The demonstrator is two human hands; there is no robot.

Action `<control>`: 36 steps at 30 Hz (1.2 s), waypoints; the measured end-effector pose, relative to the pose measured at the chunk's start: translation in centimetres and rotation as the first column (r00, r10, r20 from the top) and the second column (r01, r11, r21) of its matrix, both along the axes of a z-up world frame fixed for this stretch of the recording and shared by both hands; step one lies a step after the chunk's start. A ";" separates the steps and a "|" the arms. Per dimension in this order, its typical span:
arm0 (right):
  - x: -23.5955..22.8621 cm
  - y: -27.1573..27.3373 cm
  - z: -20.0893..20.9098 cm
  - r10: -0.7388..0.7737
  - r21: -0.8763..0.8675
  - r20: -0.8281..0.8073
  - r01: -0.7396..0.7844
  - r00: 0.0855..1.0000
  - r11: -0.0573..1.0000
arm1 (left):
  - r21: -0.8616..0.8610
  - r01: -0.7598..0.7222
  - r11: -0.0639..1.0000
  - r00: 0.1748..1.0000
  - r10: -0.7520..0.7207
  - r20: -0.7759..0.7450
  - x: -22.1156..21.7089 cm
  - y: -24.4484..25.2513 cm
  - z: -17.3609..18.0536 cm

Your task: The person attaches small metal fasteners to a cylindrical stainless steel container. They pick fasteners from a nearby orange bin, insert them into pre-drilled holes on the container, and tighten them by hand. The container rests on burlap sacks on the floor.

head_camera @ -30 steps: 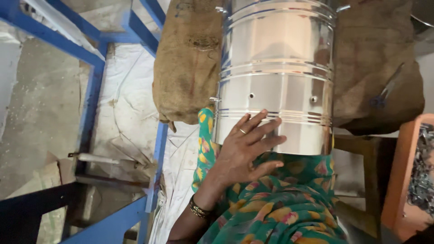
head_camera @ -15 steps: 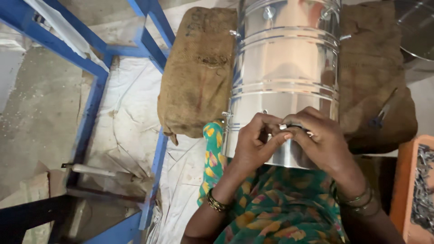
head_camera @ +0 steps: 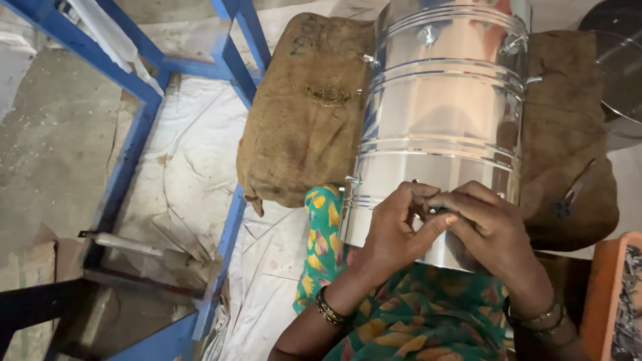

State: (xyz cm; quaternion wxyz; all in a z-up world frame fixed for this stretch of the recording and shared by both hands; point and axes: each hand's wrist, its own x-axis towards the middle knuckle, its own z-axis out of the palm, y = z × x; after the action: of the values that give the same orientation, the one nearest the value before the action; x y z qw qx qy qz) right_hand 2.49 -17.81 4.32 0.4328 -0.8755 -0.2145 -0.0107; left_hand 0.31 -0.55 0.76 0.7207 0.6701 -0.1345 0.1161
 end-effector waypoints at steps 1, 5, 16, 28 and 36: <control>0.0 0.1 0.2 -0.002 0.005 -0.011 0.003 1.000 1.000 | 0.010 -0.005 1.000 1.000 0.005 -0.019 -0.1 0.1 -0.1; 0.3 0.6 0.7 -0.024 0.008 -0.022 0.024 0.999 1.000 | -0.052 0.005 0.999 0.996 -0.009 -0.086 -0.2 0.2 -0.1; 0.0 -0.1 -1.1 -0.140 0.319 -0.324 0.248 0.936 0.915 | -0.037 -0.086 0.996 0.987 0.080 -0.140 0.1 0.0 0.3; 0.2 -1.0 -1.3 0.173 0.716 -0.374 0.165 0.911 0.679 | 0.024 -0.080 0.996 0.994 0.082 -0.079 -0.3 0.4 -0.5; -1.1 -0.3 -2.5 0.251 0.741 -0.269 0.033 0.930 0.671 | 0.215 -0.070 0.974 0.998 0.070 0.009 -0.4 0.7 0.9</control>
State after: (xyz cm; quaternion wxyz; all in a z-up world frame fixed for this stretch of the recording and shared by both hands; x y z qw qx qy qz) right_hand 1.38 -18.07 1.80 0.7778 -0.6005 -0.1648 0.0858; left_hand -0.14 0.13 1.71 0.6392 0.7485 -0.1230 0.1266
